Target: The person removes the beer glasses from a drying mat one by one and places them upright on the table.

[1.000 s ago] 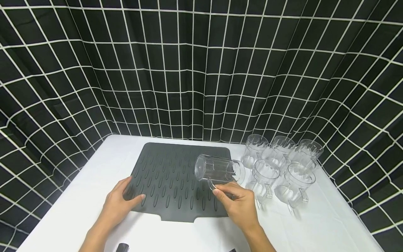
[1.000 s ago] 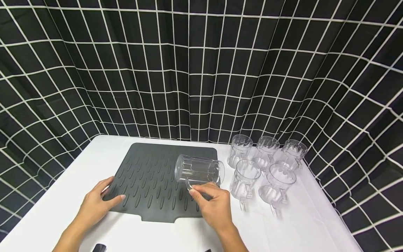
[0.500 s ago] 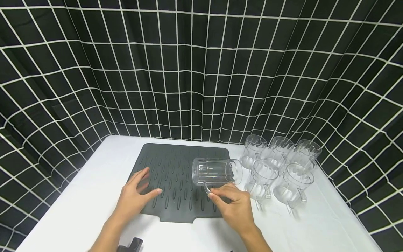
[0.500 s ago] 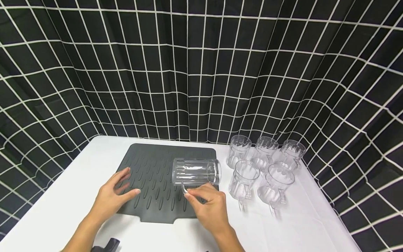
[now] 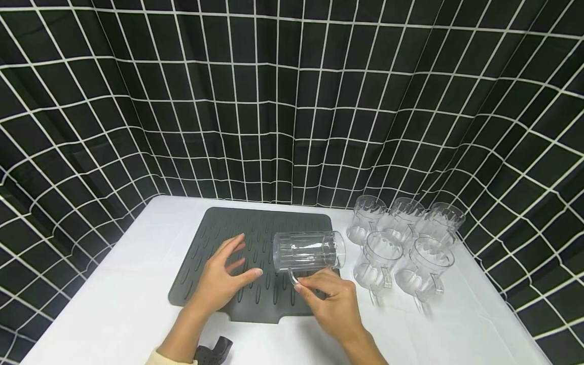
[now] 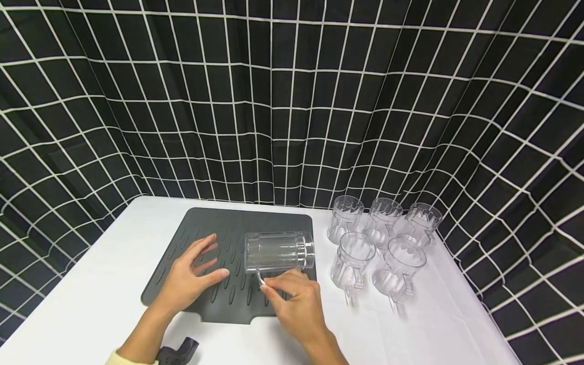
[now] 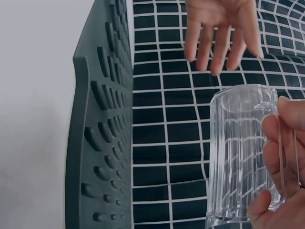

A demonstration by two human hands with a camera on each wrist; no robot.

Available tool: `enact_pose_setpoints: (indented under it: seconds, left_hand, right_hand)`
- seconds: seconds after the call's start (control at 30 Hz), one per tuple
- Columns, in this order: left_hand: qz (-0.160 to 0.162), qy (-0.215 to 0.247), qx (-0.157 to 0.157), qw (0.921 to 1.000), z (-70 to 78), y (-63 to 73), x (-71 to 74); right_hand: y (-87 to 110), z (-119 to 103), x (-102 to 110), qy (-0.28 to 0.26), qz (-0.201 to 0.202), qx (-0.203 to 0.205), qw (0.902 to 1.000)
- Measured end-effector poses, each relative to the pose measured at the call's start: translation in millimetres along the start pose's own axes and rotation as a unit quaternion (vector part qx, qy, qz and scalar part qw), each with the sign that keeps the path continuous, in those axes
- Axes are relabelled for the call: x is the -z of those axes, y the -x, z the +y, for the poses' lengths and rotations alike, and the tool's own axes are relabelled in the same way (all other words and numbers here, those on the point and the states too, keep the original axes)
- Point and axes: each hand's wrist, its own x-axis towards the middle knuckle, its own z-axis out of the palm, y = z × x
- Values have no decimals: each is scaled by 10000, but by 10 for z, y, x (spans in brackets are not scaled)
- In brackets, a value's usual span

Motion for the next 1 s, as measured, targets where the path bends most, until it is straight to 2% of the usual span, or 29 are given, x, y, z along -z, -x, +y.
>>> enact_pose_setpoints:
  seconds: [0.2,0.5,0.67,0.9,1.0]
  left_hand:
    - [-157,263,-131,9994,45,-8,-132]
    - [-398,513,-68,9979,69,-7,-173]
    - [-521,560,23,9971,75,-20,-185]
    - [-469,876,258,9947,59,-17,-170]
    - [-420,1046,366,9930,37,-18,-171]
  right_hand:
    - [31,-8,-43,51,-135,175,9997]
    - [61,-11,-156,-2,-393,516,9979]
    - [61,-32,-180,48,-432,535,9976]
    - [65,-45,-173,76,-561,512,9971]
    - [70,-44,-160,155,-488,582,9970]
